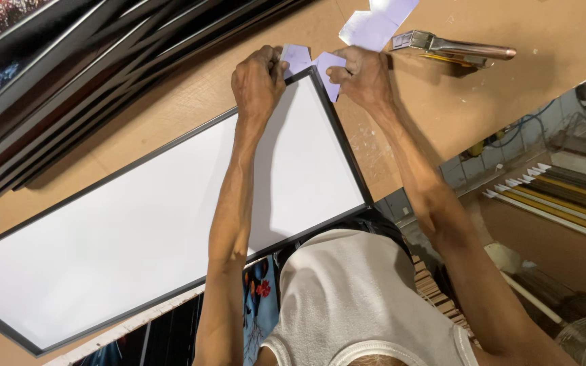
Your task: The person places a picture frame on a workbench, aligns a white mat board inside, and uses a staple gun to secure the mat to the frame. They repeat this process for multiple frames, stacking completed units aside.
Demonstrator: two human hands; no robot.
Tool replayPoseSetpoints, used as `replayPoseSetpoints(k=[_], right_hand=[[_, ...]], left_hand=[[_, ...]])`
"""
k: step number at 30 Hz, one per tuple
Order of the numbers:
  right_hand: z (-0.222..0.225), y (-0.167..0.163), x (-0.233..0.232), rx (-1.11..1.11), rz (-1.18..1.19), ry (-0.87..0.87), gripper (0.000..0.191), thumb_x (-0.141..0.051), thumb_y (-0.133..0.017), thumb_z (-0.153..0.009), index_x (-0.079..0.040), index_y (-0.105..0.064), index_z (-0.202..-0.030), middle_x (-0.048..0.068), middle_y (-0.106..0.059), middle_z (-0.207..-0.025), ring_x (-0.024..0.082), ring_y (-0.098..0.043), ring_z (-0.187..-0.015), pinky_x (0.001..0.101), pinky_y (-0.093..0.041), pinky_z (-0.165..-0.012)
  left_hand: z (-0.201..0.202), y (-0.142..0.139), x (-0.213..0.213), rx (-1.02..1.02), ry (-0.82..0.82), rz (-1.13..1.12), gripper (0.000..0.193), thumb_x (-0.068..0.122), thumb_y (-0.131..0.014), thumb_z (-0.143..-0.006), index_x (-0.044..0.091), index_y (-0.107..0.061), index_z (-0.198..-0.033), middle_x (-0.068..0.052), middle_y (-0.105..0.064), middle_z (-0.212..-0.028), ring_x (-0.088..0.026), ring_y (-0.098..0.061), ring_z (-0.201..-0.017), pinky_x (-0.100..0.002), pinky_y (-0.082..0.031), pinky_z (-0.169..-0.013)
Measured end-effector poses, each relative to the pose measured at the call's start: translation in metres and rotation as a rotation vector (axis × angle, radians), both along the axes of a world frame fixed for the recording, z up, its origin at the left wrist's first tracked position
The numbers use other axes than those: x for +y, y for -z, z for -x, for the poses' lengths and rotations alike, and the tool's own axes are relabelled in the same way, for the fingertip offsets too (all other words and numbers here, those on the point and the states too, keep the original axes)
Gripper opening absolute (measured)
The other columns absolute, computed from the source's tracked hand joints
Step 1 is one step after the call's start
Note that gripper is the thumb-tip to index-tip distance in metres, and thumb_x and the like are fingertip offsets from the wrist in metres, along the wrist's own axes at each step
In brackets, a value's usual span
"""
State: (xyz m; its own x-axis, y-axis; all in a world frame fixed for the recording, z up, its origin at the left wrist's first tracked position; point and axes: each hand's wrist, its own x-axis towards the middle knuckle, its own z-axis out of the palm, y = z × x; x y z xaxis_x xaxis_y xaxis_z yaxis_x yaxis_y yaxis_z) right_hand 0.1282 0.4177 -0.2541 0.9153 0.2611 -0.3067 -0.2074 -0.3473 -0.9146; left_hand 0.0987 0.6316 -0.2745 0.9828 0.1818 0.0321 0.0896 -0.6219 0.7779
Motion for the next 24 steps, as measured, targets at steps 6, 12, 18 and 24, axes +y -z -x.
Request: replayPoseSetpoints(k=[6, 12, 18, 24], right_hand=[[0.015, 0.008, -0.003, -0.049, 0.078, 0.001, 0.023, 0.001, -0.076, -0.087, 0.011, -0.070, -0.108, 0.013, -0.076, -0.090, 0.013, -0.075, -0.079, 0.0245, -0.061, -0.065], [0.015, 0.008, -0.002, -0.251, 0.224, -0.068, 0.015, -0.001, -0.081, -0.084, 0.008, -0.074, -0.094, 0.014, -0.069, -0.079, 0.018, -0.069, -0.067, 0.0318, -0.052, -0.059], [0.011, 0.019, -0.001, -0.250, 0.232, -0.081, 0.017, -0.004, -0.080, -0.087, 0.007, -0.068, -0.083, 0.013, -0.068, -0.077, 0.016, -0.066, -0.065, 0.0327, -0.049, -0.056], [0.008, 0.022, -0.001, -0.304, 0.323, -0.142, 0.019, -0.002, -0.082, -0.084, 0.007, -0.066, -0.078, 0.015, -0.067, -0.074, 0.022, -0.065, -0.062, 0.0362, -0.048, -0.056]], left_hand=[[0.012, 0.000, 0.003, 0.066, -0.011, 0.052, 0.014, 0.010, -0.080, -0.088, 0.003, -0.068, -0.083, -0.009, -0.071, -0.074, -0.019, -0.064, -0.060, -0.037, -0.050, -0.057], [0.017, 0.006, 0.004, 0.053, -0.031, 0.153, 0.013, 0.009, -0.078, -0.090, 0.006, -0.068, -0.083, -0.005, -0.069, -0.071, -0.012, -0.060, -0.056, -0.032, -0.046, -0.051], [0.018, 0.018, 0.002, 0.014, -0.032, 0.201, 0.013, 0.006, -0.076, -0.092, 0.007, -0.067, -0.082, -0.003, -0.068, -0.067, -0.009, -0.055, -0.052, -0.028, -0.042, -0.047], [0.014, 0.006, 0.005, 0.096, 0.022, 0.228, 0.007, 0.003, -0.075, -0.088, 0.006, -0.068, -0.088, -0.004, -0.067, -0.069, -0.011, -0.055, -0.054, -0.030, -0.043, -0.049]])
